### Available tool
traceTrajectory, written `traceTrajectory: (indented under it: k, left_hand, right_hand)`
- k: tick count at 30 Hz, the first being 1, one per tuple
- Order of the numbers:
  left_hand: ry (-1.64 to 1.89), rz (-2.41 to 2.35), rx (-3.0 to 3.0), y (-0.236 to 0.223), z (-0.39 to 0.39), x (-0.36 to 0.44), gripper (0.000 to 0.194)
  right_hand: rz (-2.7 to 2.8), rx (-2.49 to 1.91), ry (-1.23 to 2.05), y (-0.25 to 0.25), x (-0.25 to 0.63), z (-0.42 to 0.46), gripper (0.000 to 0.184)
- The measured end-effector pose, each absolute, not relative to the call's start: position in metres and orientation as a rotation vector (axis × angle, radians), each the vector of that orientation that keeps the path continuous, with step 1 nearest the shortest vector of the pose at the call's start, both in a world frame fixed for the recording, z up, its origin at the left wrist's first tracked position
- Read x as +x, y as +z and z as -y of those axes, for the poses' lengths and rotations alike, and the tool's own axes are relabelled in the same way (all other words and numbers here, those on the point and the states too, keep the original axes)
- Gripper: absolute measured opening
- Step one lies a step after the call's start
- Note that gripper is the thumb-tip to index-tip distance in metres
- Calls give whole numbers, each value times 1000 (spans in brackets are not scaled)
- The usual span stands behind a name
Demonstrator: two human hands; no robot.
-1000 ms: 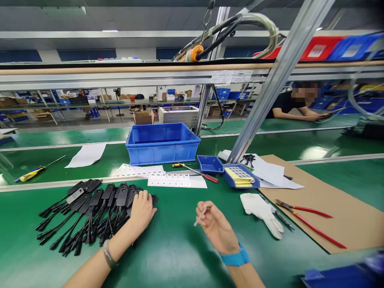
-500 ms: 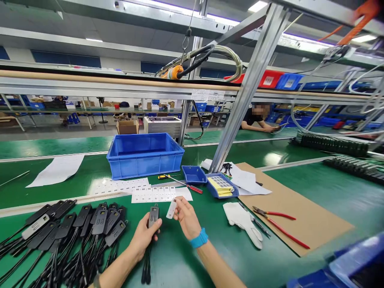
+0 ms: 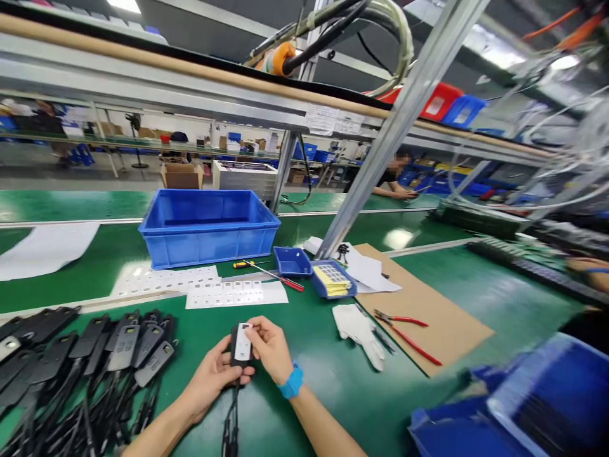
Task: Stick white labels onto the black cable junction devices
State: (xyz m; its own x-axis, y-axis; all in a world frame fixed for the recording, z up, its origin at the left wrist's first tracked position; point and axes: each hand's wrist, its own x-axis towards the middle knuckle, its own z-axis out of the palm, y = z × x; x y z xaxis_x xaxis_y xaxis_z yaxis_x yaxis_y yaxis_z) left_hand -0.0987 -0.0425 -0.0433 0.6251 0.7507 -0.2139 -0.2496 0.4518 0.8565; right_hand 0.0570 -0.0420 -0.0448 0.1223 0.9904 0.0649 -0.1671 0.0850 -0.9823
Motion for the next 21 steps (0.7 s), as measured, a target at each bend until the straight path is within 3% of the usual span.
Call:
traceTrajectory:
  k: [14,21]
  left_hand:
    - [634,-606,852,-42,44,-101,83]
    - [613,-617,872,-41,44,-101,74]
  right_hand:
    - [1093,-1230,1055,-50,51,53,26]
    - [1097,-1254,1031,-51,52,55,24]
